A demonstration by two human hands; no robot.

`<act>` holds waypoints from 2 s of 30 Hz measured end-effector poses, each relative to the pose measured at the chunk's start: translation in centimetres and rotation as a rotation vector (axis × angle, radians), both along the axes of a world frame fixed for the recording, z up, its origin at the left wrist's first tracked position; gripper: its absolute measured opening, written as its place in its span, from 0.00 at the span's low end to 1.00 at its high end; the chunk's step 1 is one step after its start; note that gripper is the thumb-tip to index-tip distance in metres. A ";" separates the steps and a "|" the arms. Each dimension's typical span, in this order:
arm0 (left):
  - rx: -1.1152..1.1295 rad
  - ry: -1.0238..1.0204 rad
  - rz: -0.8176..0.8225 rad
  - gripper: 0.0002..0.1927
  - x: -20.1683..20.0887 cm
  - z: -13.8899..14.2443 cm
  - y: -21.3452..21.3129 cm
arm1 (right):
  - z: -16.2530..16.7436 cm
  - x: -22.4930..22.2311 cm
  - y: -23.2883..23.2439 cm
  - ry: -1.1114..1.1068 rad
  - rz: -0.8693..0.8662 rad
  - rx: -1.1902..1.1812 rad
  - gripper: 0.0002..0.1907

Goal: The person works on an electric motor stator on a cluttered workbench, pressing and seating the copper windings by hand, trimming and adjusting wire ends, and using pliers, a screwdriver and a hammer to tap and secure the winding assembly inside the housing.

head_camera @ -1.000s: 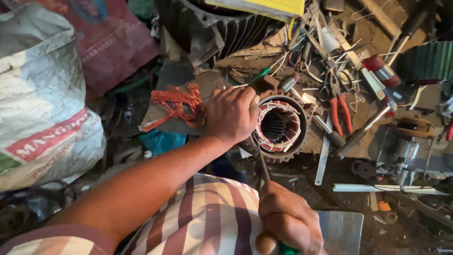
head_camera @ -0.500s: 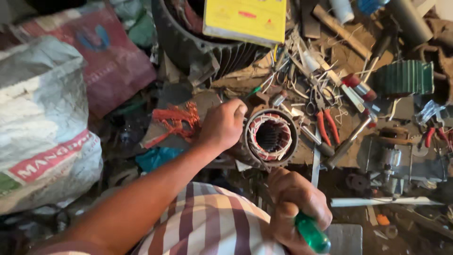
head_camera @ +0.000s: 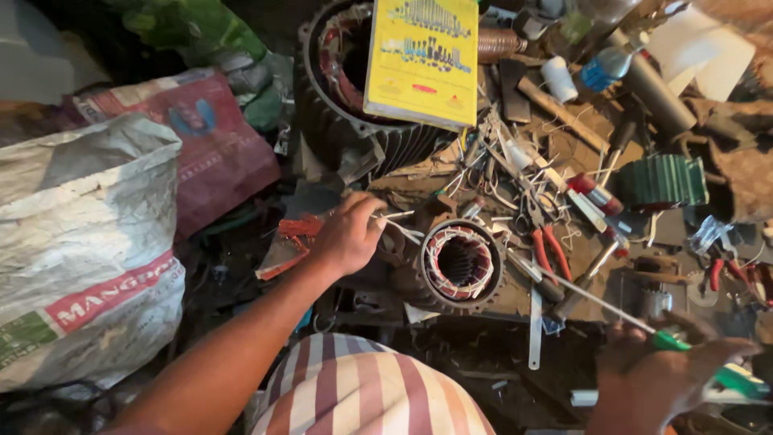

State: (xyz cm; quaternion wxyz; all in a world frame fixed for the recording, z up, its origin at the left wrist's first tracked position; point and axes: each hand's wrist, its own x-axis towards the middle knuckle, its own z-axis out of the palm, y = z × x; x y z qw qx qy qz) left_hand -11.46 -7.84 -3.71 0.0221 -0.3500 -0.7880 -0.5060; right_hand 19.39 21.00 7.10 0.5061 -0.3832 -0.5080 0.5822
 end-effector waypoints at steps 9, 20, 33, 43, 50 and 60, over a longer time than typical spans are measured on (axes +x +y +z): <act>0.115 -0.779 -0.046 0.20 -0.3 -4.3 0.1 | -11.0 -2.5 6.1 0.391 0.016 -0.838 0.46; -0.053 -0.487 0.089 0.18 -1.9 -3.9 -4.2 | -7.8 -8.9 3.6 0.107 0.524 -0.663 0.30; -0.767 0.164 0.044 0.28 2.0 -4.6 -8.8 | -16.0 5.9 -1.0 -0.255 0.331 -0.759 0.13; -0.353 0.114 0.095 0.19 1.4 -3.2 -3.6 | -11.9 5.3 -5.1 -0.500 0.456 -0.512 0.13; -0.080 0.052 0.019 0.14 6.2 5.1 0.1 | -13.6 5.6 -4.3 -0.547 0.446 -0.428 0.12; -0.121 0.191 -0.222 0.14 11.8 9.3 9.9 | -14.0 -0.7 2.5 -0.814 0.605 0.210 0.15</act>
